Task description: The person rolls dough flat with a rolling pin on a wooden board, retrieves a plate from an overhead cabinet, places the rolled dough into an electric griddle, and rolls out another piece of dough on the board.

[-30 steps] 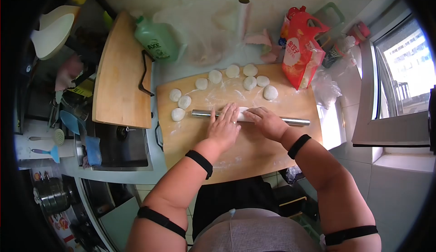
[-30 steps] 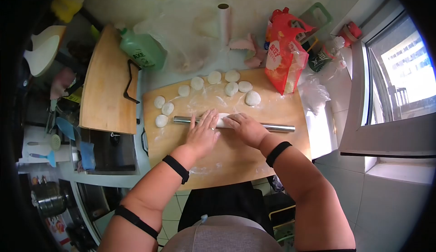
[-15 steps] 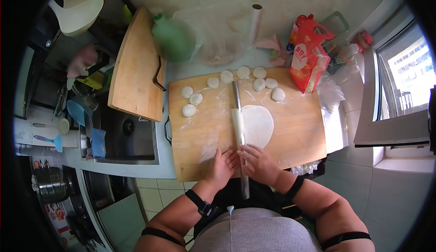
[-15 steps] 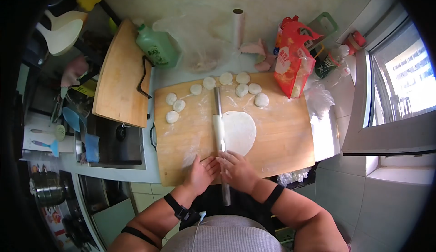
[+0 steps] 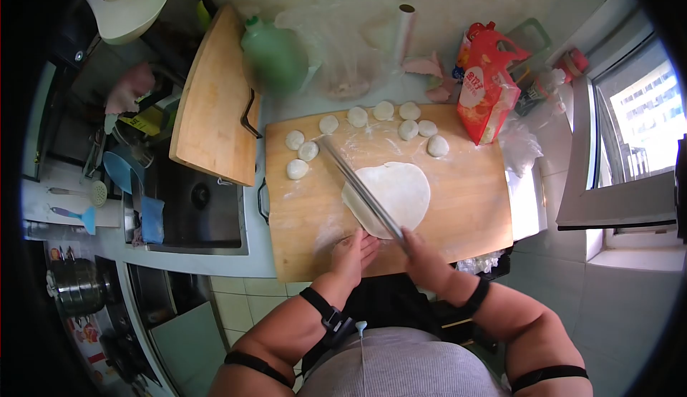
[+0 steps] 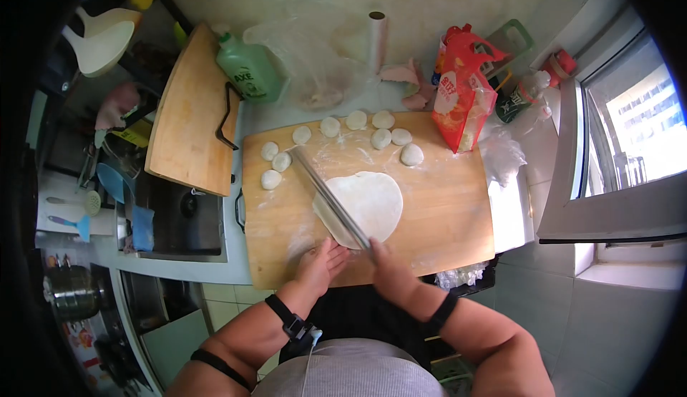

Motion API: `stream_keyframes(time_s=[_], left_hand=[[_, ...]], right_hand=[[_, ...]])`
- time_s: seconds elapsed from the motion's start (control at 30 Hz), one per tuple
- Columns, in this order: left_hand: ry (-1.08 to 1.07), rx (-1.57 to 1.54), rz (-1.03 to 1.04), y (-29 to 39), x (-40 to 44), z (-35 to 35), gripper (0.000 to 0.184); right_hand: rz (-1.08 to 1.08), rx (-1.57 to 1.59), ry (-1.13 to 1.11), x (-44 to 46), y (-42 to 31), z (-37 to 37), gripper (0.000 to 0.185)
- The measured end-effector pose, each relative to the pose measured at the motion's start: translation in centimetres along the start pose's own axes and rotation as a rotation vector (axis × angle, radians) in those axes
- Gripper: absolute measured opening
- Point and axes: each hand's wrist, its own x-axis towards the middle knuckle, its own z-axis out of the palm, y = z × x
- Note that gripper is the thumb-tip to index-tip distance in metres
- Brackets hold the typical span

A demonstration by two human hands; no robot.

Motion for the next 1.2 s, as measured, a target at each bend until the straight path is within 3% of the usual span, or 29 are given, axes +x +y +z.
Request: stream_keyframes(time_s=[0.07,0.13,0.27,0.43,0.5,0.6,0.67,0.7,0.73,0.77,0.83,0.87,1.07,1.1,1.17,1.2], left_hand=[[0.005,0.089,-0.021,-0.1,0.4,0.6,0.044],[0.017,0.191,-0.03,0.5,0.1,1.7,0.03],[-0.012,0.292,-0.06,0.5,1.8,2.3,0.028],[-0.057,0.26,-0.196,2.6,1.3,3.2,0.027],[-0.293,0.034,-0.138,3.9,3.0,2.3,0.023],[-0.17,-0.193,0.095,8.8,3.8,4.5,0.02],[-0.128,-0.178,0.186,9.2,4.9,5.3,0.02],[-0.111,0.481,0.716,8.1,6.0,5.5,0.025],[-0.081,1.157,1.223,7.2,6.6,5.9,0.032],[-0.128,1.449,1.18,6.3,6.3,6.5,0.047],[-0.052,1.753,1.181,2.4,5.6,5.5,0.052],[-0.07,1.79,1.181,1.1,5.7,4.6,0.054],[-0.237,1.739,1.066,-1.6,0.2,2.9,0.062],[-0.237,1.736,1.062,-1.5,1.5,2.7,0.062],[-0.075,1.977,1.247,-0.1,5.8,3.0,0.064],[-0.077,1.917,1.17,2.3,6.8,4.6,0.064]], right_hand=[[0.031,-0.095,-0.037,0.5,2.3,-3.6,0.058],[-0.106,-0.219,0.011,1.5,4.6,-6.4,0.053],[-0.33,-0.417,-0.02,4.5,6.8,-9.4,0.051],[-0.467,-0.445,0.021,7.3,7.3,-10.2,0.05],[-0.483,-0.485,0.039,7.6,7.2,-10.6,0.049],[-0.394,-0.421,0.147,8.2,6.6,-10.7,0.046],[-0.323,-0.057,0.231,9.0,4.1,-9.7,0.045],[-0.296,-0.048,0.2,9.4,2.7,-8.7,0.047],[-0.404,-0.092,0.245,10.2,2.4,-6.8,0.048],[-0.512,-0.136,0.289,10.7,2.5,-5.0,0.051],[-0.35,-0.407,0.071,9.9,1.9,-3.1,0.062],[-0.353,-0.426,0.08,9.3,2.5,-2.5,0.071],[-0.382,-0.31,0.014,2.6,2.8,-1.7,0.078],[-0.38,-0.31,0.009,3.7,3.3,-1.3,0.078],[-0.426,-0.438,0.193,7.7,3.8,-1.4,0.079],[-0.364,-0.529,0.176,10.3,3.7,-2.1,0.081]])
